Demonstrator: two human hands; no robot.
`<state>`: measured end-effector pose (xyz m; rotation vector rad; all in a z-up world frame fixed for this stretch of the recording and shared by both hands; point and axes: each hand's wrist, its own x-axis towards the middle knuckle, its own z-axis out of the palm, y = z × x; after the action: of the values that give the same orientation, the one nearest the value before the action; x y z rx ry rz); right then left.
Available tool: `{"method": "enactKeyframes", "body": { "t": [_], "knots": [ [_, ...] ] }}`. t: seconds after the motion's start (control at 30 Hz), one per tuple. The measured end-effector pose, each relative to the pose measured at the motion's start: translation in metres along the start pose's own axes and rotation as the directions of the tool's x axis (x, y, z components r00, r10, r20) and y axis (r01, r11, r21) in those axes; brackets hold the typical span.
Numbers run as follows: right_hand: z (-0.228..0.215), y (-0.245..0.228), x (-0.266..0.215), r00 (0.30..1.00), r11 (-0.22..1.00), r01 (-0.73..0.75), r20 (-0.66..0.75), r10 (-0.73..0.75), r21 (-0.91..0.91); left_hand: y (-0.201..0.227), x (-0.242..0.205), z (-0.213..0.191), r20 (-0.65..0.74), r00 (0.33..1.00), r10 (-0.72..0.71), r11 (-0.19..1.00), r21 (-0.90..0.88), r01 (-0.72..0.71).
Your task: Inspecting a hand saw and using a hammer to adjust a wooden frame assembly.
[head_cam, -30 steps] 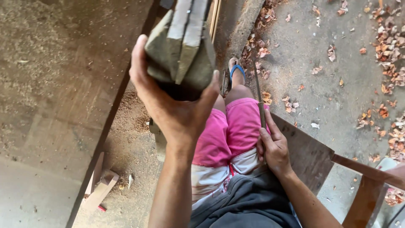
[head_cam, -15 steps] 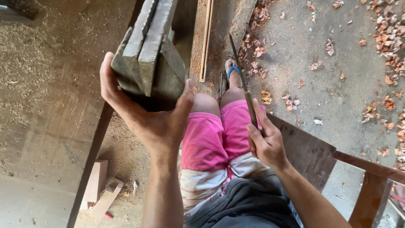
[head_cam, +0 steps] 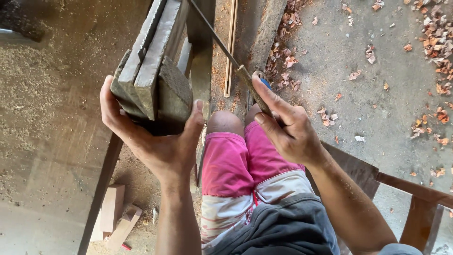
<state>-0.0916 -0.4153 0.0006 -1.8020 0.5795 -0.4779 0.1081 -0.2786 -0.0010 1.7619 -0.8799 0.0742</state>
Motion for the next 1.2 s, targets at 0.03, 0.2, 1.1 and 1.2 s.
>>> {"method": "enactKeyframes", "body": {
  "t": [0.03, 0.2, 1.1, 1.2],
  "knots": [
    [-0.001, -0.002, 0.0, 1.0, 1.0, 0.001, 0.0, -0.001, 0.0, 0.001, 0.0, 0.0, -0.001, 1.0, 0.001, 1.0, 0.0, -0.001],
    [0.0, -0.011, 0.001, 0.999, 0.999, 0.043, -0.013, -0.043, -0.03, 0.002, -0.001, 0.001, 0.019, 1.0, -0.008, 1.0, -0.018, 0.009],
    [-0.015, -0.023, 0.002, 0.969, 0.958, -0.245, 0.011, 0.246, 0.152, 0.012, -0.005, -0.001, 0.023, 0.998, -0.065, 0.997, -0.045, 0.066],
    [-0.019, -0.033, 0.006, 0.966, 0.955, -0.257, 0.038, 0.254, 0.149, 0.014, -0.002, -0.003, 0.034, 0.999, -0.015, 1.0, 0.002, 0.015]
  ]
}}
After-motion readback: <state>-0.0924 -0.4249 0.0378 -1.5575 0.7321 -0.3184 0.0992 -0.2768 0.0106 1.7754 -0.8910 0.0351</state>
